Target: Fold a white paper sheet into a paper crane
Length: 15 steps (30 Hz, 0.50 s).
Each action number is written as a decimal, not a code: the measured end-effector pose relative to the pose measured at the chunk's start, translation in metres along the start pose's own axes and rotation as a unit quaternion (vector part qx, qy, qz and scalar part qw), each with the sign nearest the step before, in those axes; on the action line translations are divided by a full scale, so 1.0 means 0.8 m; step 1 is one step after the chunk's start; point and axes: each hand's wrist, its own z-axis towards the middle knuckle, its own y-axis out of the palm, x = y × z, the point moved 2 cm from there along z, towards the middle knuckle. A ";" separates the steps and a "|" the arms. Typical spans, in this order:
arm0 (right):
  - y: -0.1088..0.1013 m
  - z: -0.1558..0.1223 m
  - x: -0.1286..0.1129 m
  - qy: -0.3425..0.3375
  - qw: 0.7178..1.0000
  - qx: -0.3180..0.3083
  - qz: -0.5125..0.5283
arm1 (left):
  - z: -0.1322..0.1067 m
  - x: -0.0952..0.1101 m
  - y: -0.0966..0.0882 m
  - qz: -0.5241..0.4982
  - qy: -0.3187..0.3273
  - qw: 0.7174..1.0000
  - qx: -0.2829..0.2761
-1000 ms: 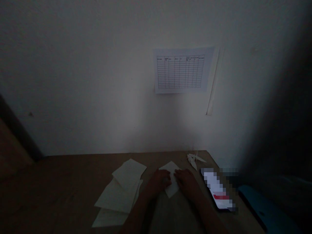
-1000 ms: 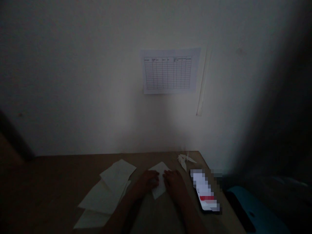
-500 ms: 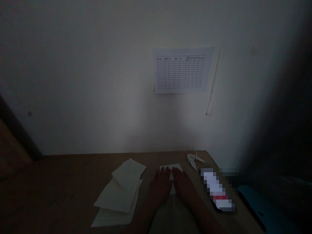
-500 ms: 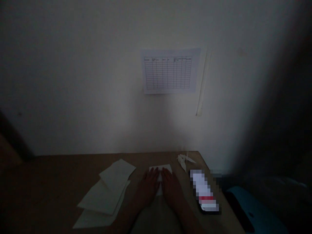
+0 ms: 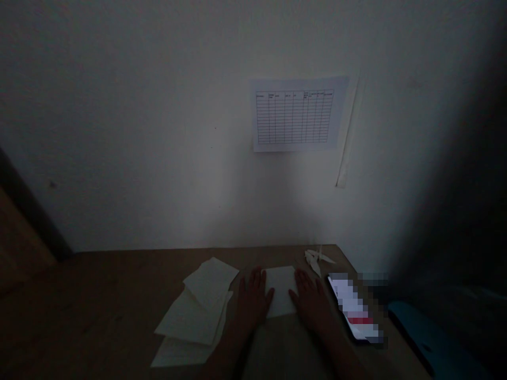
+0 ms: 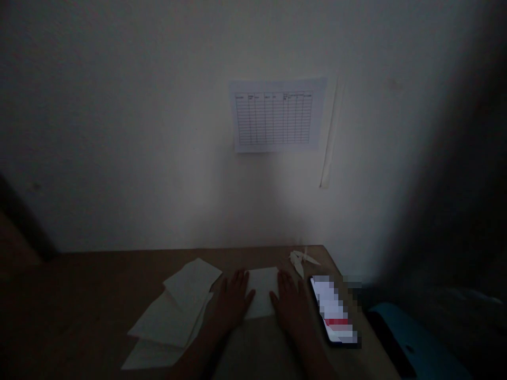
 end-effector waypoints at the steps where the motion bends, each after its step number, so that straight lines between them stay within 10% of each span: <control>1: 0.002 0.000 0.003 -0.001 1.000 0.006 0.002 | 0.000 0.000 0.000 -0.002 -0.003 1.000 -0.003; 15: 0.010 0.004 0.003 -0.134 0.987 0.063 0.060 | -0.006 0.000 -0.018 -0.056 0.067 0.996 -0.011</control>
